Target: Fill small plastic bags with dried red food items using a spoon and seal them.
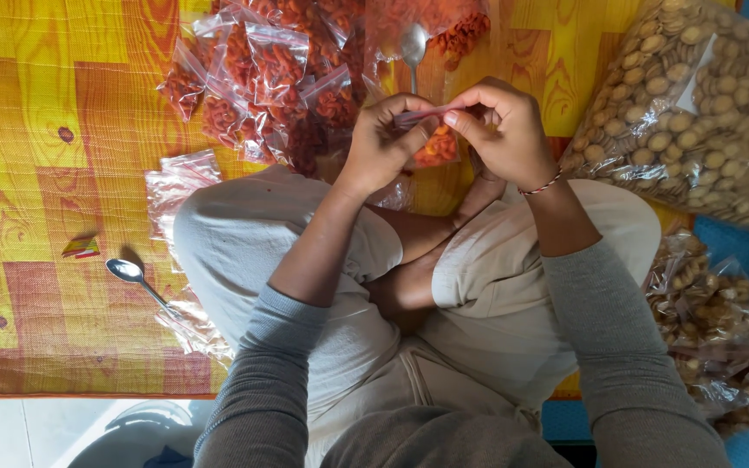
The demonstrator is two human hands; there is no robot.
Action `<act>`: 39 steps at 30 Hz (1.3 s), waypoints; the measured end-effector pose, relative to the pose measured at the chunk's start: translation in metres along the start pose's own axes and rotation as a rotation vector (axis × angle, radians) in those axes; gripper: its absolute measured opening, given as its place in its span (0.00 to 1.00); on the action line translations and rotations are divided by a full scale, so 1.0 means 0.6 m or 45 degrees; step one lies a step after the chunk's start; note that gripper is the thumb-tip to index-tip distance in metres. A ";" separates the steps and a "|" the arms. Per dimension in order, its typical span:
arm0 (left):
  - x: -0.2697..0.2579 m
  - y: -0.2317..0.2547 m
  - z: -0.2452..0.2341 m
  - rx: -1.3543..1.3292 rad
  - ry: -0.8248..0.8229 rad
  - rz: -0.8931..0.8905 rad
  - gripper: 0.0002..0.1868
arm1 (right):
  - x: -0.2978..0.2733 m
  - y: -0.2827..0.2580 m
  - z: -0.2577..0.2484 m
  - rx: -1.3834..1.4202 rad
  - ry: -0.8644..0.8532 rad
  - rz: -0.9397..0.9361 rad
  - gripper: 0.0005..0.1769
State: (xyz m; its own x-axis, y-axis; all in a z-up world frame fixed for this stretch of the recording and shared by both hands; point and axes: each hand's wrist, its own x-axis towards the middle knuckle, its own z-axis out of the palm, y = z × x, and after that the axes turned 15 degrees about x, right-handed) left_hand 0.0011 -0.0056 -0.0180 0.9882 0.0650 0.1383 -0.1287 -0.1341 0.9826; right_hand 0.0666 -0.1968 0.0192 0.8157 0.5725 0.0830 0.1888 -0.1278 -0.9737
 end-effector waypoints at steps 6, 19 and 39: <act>-0.003 0.009 0.001 -0.008 0.041 0.025 0.03 | 0.000 -0.013 0.006 -0.110 -0.058 -0.142 0.02; 0.000 0.008 0.003 0.193 0.103 0.137 0.02 | 0.003 -0.021 0.011 -0.225 -0.085 -0.329 0.02; 0.001 0.017 -0.008 0.147 0.045 0.186 0.02 | 0.002 -0.031 0.004 -0.135 -0.100 -0.324 0.03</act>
State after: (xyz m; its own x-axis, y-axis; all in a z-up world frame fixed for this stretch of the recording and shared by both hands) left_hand 0.0001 -0.0024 -0.0075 0.9558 0.0712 0.2851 -0.2586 -0.2571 0.9311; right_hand 0.0624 -0.1918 0.0371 0.6906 0.6575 0.3013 0.4415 -0.0533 -0.8957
